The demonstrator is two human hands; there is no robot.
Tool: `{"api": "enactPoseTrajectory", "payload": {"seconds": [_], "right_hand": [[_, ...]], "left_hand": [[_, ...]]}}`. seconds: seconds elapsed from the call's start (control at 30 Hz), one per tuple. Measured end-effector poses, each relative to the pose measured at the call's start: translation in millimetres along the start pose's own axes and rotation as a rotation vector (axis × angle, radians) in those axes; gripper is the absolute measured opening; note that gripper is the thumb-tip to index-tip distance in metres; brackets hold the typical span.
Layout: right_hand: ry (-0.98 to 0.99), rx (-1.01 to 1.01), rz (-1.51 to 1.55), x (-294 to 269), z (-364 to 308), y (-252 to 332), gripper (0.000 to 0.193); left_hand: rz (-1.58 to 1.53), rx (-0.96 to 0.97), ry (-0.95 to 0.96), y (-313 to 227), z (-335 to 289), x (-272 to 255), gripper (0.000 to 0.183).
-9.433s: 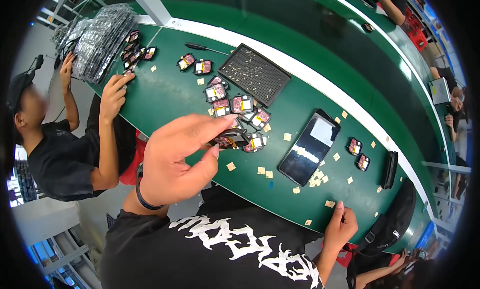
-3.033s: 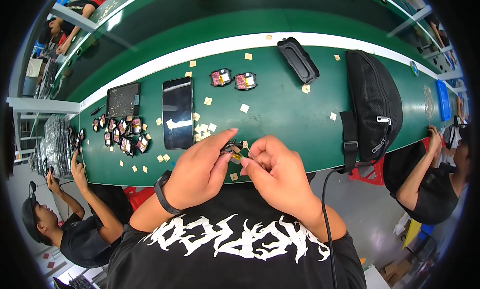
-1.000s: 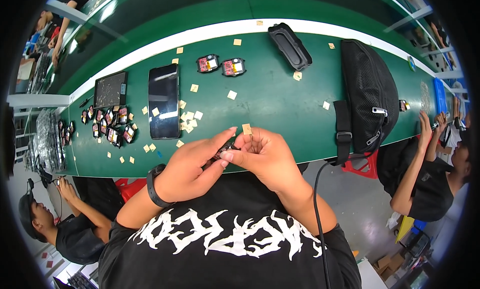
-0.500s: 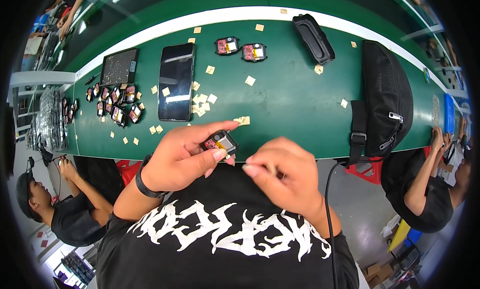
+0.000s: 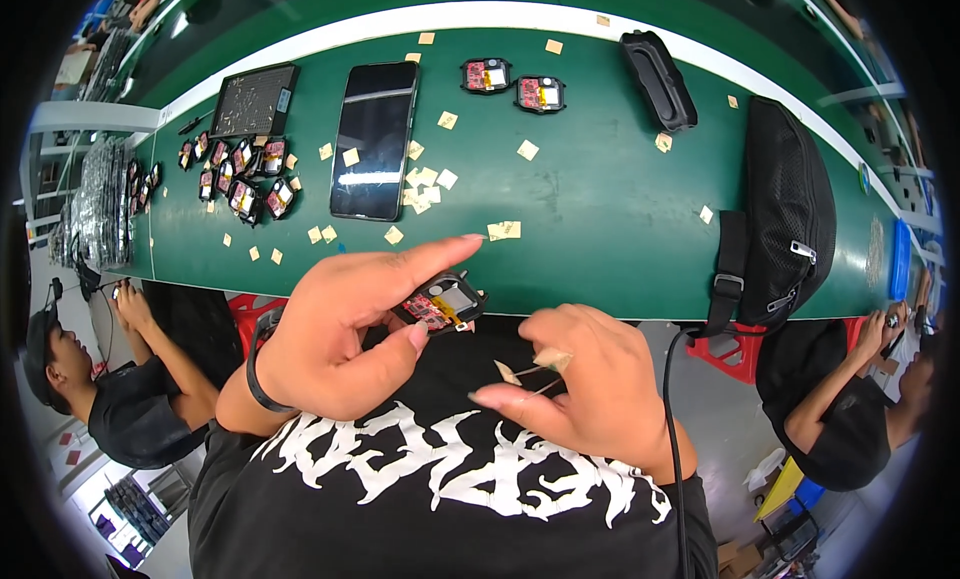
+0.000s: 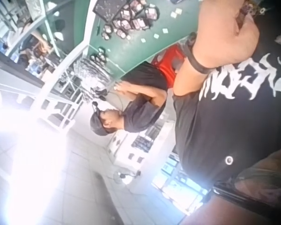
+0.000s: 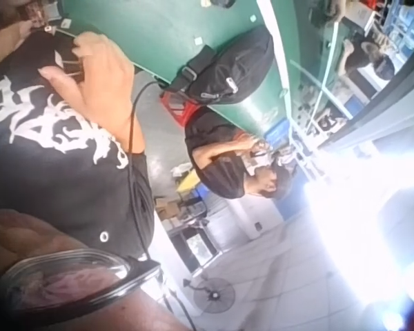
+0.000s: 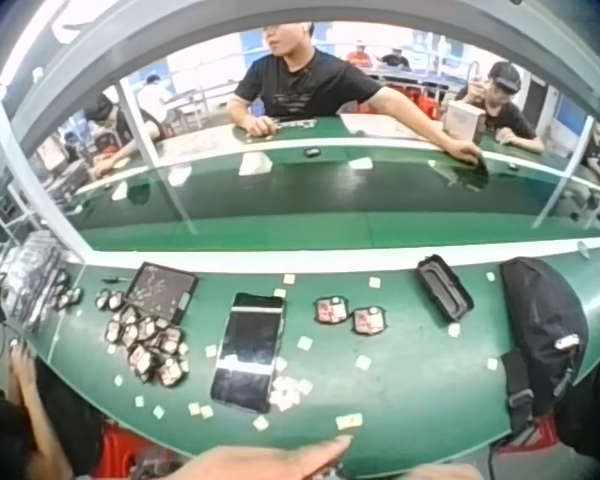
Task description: Assembling small electronic modules at a factory workstation.
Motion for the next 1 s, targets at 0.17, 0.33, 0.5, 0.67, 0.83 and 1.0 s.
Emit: {"api": "enactPoseTrajectory", "payload": {"seconds": [0.17,0.33,0.5,0.67,0.83,1.0], "right_hand": [[-0.074,-0.423,-0.222,-0.6,11.9,24.9,0.031],[-0.041,-0.548,-0.365,13.0,18.3,32.4,0.035],[-0.056,-0.584,-0.443,19.8,18.0,35.0,0.033],[-0.019,-0.614,-0.479,21.3,16.9,42.8,0.030],[-0.019,-0.654,-0.522,27.3,12.0,48.7,0.022],[0.088,-0.641,-0.537,37.2,19.0,54.6,0.019]], "left_hand": [[0.156,0.111,-0.088,-10.2,-4.2,1.7,0.069],[0.197,0.163,-0.105,-15.4,-8.3,6.9,0.069],[0.205,0.226,-0.125,-19.1,-12.0,9.7,0.068],[0.194,0.242,-0.124,-19.0,-15.2,13.5,0.066],[0.193,0.206,-0.110,-14.9,-20.3,13.3,0.067],[0.125,0.160,-0.102,-6.9,-26.5,11.3,0.068]]}}
Point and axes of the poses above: each hand's wrist, its own z-axis towards the middle knuckle, its own x-axis out of the palm, y = z × x, the point moved 7 cm from there along z, towards the middle knuckle, and after that the axes turned 6 degrees about -x, right-handed, at the moved point
